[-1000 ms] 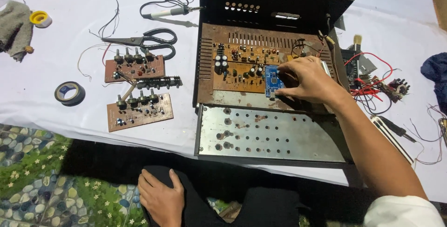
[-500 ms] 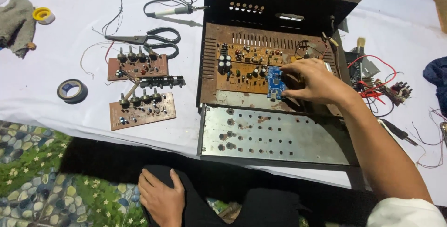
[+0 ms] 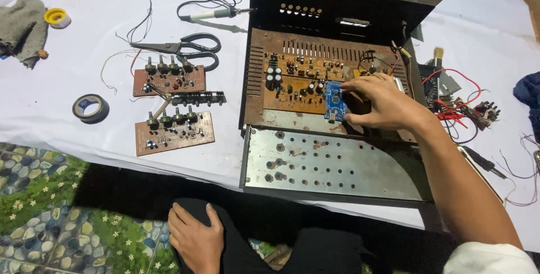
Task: Assembling and soldering electronic components onto a circuit board inside a metal chassis
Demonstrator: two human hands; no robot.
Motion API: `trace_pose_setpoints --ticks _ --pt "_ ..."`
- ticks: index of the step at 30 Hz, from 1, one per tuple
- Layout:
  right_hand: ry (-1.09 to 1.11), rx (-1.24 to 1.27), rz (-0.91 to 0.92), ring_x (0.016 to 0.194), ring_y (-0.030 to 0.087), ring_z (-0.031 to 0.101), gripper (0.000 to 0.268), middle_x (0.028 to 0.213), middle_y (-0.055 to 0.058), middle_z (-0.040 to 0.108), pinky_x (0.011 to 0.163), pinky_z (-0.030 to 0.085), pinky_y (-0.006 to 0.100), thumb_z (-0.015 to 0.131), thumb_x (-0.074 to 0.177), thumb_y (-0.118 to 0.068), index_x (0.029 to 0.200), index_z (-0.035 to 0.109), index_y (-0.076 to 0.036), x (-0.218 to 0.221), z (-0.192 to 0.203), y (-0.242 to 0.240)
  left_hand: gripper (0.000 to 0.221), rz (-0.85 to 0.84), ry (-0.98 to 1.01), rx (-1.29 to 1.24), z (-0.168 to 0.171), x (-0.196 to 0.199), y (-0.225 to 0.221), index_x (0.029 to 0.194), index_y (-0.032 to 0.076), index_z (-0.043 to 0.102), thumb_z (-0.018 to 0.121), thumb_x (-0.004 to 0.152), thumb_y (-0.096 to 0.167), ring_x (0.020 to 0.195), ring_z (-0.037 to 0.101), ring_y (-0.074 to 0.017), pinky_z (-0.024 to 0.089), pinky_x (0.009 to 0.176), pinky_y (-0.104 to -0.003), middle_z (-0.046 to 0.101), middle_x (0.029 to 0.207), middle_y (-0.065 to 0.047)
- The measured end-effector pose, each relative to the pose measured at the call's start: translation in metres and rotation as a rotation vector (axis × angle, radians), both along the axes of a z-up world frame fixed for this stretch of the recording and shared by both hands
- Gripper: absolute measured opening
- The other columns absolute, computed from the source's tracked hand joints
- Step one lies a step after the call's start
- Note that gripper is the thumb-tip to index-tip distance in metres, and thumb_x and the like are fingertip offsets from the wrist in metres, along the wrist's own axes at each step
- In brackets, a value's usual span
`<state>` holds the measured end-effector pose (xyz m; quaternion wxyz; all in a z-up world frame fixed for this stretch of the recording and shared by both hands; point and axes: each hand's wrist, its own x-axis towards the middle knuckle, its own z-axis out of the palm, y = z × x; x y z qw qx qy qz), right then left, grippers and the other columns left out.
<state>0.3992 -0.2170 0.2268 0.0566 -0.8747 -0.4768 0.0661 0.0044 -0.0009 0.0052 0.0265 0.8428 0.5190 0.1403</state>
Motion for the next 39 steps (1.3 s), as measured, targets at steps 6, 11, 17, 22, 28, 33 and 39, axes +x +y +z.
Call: trace_pose_setpoints --ticks 6,11,17,22,28,33,39 --pt "-0.031 -0.065 -0.015 0.128 0.028 0.057 0.076 0.137 0.008 0.066 0.12 0.026 0.05 0.088 0.065 -0.051 0.128 0.069 -0.014 0.002 -0.005 0.0 0.076 -0.005 0.037 0.008 -0.005 -0.001 0.001 0.144 -0.01 0.047 0.057 0.094 0.046 0.121 0.057 -0.0341 0.049 0.098 -0.045 0.056 0.133 -0.022" --pt "-0.054 -0.049 0.017 0.129 0.029 0.057 0.073 0.137 0.009 0.066 0.119 0.026 0.054 0.086 0.064 -0.045 0.127 0.07 -0.011 0.006 -0.01 -0.003 0.076 -0.009 -0.002 -0.005 -0.006 -0.001 0.001 0.144 -0.01 0.046 0.057 0.094 0.045 0.124 0.056 -0.0359 0.048 0.099 -0.047 0.055 0.135 -0.024" --pt "-0.062 -0.036 0.029 0.126 0.027 0.058 0.067 0.133 0.007 0.069 0.118 0.027 0.054 0.088 0.065 -0.044 0.122 0.072 -0.013 0.007 -0.011 -0.006 0.076 -0.009 -0.021 -0.021 -0.003 0.001 0.002 0.143 -0.011 0.045 0.056 0.094 0.046 0.122 0.055 -0.0377 0.047 0.101 -0.048 0.055 0.133 -0.025" --pt "-0.127 0.018 0.073 0.125 0.024 0.06 0.049 0.127 0.0 0.073 0.114 0.032 0.047 0.085 0.071 -0.044 0.109 0.078 -0.013 -0.001 -0.006 0.002 0.075 -0.017 -0.077 -0.023 -0.002 -0.002 0.001 0.143 -0.013 0.044 0.059 0.093 0.042 0.124 0.054 -0.0383 0.044 0.103 -0.048 0.054 0.135 -0.026" --pt "-0.089 0.082 0.141 0.091 0.025 0.071 0.046 0.111 0.005 0.079 0.099 0.044 0.044 0.087 0.069 -0.041 0.102 0.079 -0.01 -0.011 0.016 0.019 0.076 -0.004 -0.095 0.024 -0.003 -0.004 0.004 0.142 -0.014 0.045 0.058 0.092 0.043 0.124 0.054 -0.0384 0.046 0.101 -0.047 0.054 0.136 -0.027" --pt "-0.117 0.251 0.272 0.111 0.029 0.069 0.036 0.123 0.012 0.074 0.101 0.052 0.045 0.079 0.081 -0.023 0.111 0.074 -0.003 -0.027 0.045 0.062 0.074 -0.018 -0.136 0.025 -0.006 0.0 0.003 0.141 -0.013 0.046 0.059 0.091 0.041 0.123 0.053 -0.0385 0.045 0.099 -0.045 0.054 0.135 -0.027" --pt "-0.117 0.372 0.448 0.114 0.035 0.068 0.036 0.125 0.021 0.071 0.099 0.055 0.046 0.073 0.086 -0.012 0.119 0.069 0.001 -0.044 0.059 0.159 0.077 -0.012 -0.099 -0.048 -0.005 -0.002 0.005 0.143 -0.012 0.043 0.057 0.092 0.044 0.125 0.052 -0.0377 0.044 0.101 -0.046 0.052 0.138 -0.027"
